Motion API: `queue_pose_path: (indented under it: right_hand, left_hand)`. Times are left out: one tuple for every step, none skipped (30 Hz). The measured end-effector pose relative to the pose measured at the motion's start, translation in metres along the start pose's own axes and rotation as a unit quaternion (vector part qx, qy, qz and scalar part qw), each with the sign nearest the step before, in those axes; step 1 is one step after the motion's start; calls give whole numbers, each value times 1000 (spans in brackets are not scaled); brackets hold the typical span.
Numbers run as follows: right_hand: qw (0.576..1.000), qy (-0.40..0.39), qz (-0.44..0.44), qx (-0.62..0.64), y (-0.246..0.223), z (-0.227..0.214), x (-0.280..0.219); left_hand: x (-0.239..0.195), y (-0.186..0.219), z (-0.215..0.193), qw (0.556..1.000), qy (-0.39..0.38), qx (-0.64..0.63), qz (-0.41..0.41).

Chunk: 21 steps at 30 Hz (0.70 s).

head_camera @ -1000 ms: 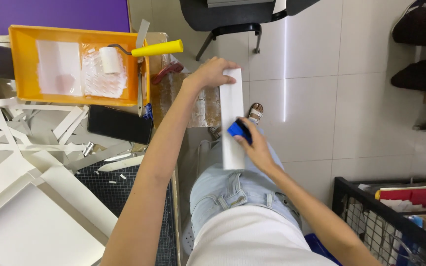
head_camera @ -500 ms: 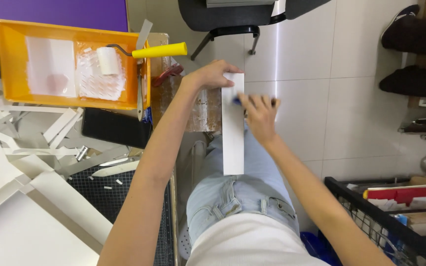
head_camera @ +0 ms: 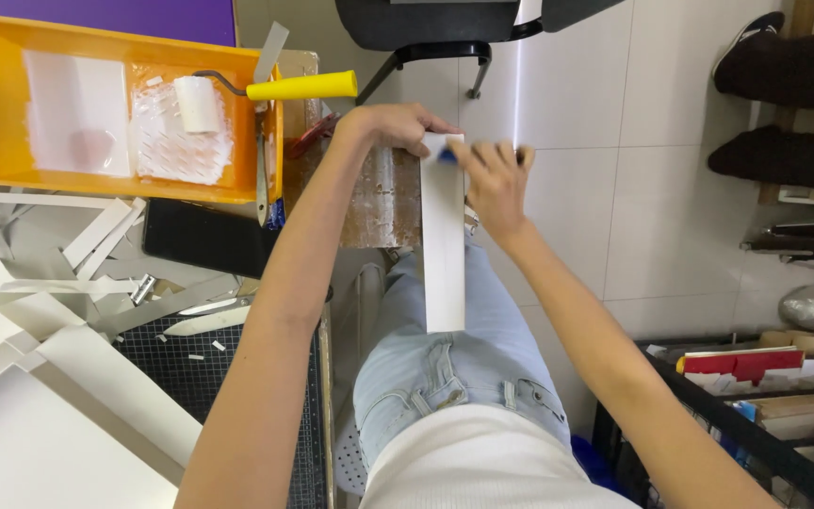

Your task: The person smooths the edges and surfaces of white paperboard boxes using a blue plastic card and a yellow-handled roller. The person repeatedly rubs the card along the box edges and rolls the roller over the box surfaces to flatten or seal them. Finished boxes are stacked on a nearby chair.

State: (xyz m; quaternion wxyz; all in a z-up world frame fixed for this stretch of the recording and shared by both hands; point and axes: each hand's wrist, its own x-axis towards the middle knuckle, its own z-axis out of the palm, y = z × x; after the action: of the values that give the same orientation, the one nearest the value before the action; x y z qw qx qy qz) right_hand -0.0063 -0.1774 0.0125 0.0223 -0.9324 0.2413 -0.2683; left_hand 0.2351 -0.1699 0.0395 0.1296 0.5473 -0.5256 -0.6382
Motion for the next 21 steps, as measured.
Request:
queue_pose_path:
  right_hand:
    - [1000,0,0,-2,-3,-5,2]
    - [1000,-8,21,11,-6,-11,4]
    - [999,-15,41,25,-10,-14,7]
    - [999,-14,40,25,-22,-25,-17]
    - [997,-49,34,41,-34,-37,-40]
    - [994,-84,27,58,-45,-48,-64]
    - [995,-83,26,56,-40,-44,-60]
    - [997,-58,7,49,-35,-39,-57]
    - [998,-34,-9,43,-33,-35,-55]
    - [999,-33,-8,42,-20,-20,-36]
    - [999,-3,-26,24,-7,-6,-18]
    - [999,27,-46,5,6,8,0]
    - [999,26,-45,4,9,10,12]
    - [999,32,-41,4,12,11,25]
    - [999,38,-36,4,13,12,36]
    - [999,37,-35,3,4,-1,17]
    - [999,35,-20,36,-2,-11,4]
    - [997,33,-6,70,-8,-20,-10]
    - [997,31,-6,72,-18,-26,-17]
    - [997,9,-10,79,-27,-33,-25]
    - [996,-13,-13,84,-36,-40,-34]
  left_hand:
    - [2,1,0,1000,0,0,2]
    - [3,1,0,1000,-6,2,-1]
    - [2,1,-2,1000,-10,3,-5]
    - [0,2,-1,1000,-8,4,-4]
    - [-1,3,-2,1000,-10,-1,-14]
    - [-2,5,-2,1000,-11,-7,-24]
    - [0,3,-2,1000,-11,-6,-22]
    - [3,1,-1,999,-8,-14,-28]
    - [4,-2,0,999,-8,-22,-35]
    - [4,-1,-1,999,-9,-21,-36]
    - [3,0,-2,1000,-10,-10,-26]
    - [2,1,-3,1000,-12,0,-16]
    - [20,-21,1,1000,-12,0,-15]
    - [38,-43,5,999,4,10,-30]
    - [55,-64,9,999,18,20,-45]
    - [38,-47,12,999,17,20,-45]
    - [24,-29,7,1000,13,-1,-25]
    - [9,-11,2,1000,9,-22,-5]
    - [5,-9,1,1000,9,-24,-8]
    - [1,-6,0,1000,6,-22,-2]
    - [-1,-2,0,1000,2,-18,5]
